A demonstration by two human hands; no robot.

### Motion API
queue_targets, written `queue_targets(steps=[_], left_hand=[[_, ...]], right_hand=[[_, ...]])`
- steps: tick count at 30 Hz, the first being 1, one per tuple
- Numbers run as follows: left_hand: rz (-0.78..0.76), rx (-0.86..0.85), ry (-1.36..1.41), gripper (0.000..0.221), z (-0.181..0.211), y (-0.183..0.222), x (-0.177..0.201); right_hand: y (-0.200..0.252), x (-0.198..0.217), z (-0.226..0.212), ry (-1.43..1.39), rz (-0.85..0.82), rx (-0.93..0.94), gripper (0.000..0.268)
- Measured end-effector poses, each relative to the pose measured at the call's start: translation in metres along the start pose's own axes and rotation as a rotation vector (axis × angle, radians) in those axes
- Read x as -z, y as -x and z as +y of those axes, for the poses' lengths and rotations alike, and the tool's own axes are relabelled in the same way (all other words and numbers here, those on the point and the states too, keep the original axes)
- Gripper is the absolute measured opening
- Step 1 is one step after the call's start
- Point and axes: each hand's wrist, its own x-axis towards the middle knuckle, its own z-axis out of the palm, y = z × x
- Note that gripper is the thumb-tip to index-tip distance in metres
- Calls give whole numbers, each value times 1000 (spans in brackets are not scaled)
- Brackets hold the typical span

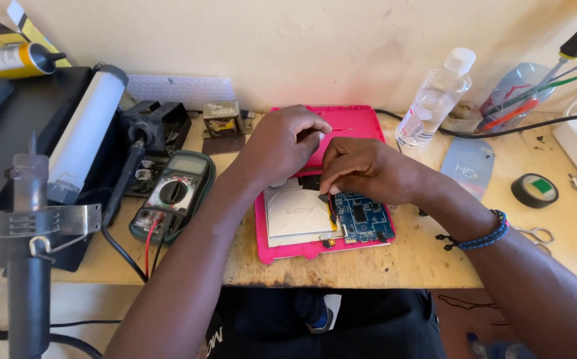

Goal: Disassembling a small electronic device by removing screws and disconnecting internal components like ribbon cables and the motherboard.

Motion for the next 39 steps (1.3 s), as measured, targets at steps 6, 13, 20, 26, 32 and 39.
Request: queue_targets(steps=[6, 13, 20, 26, 32, 39], left_hand=[[-94, 84, 27, 13, 24, 4, 16], [-292, 180, 6, 12, 42, 10, 37], [-539, 451, -69, 24, 63, 11, 40], [-604, 544, -245, 41, 82, 6, 32], [-643, 605, -357, 48, 78, 8, 13], [-618, 585, -368, 46, 68, 10, 11]], right_hand=[[-7, 9, -10, -25, 13, 4, 10], [-3, 8, -7, -94, 37, -77, 11], [-3, 13, -14, -166, 47, -215, 16], [-1, 9, -5, -238, 72, -288, 14], [2, 10, -13, -269, 72, -355, 13], [-5, 10, -21, -265, 54, -356, 10]])
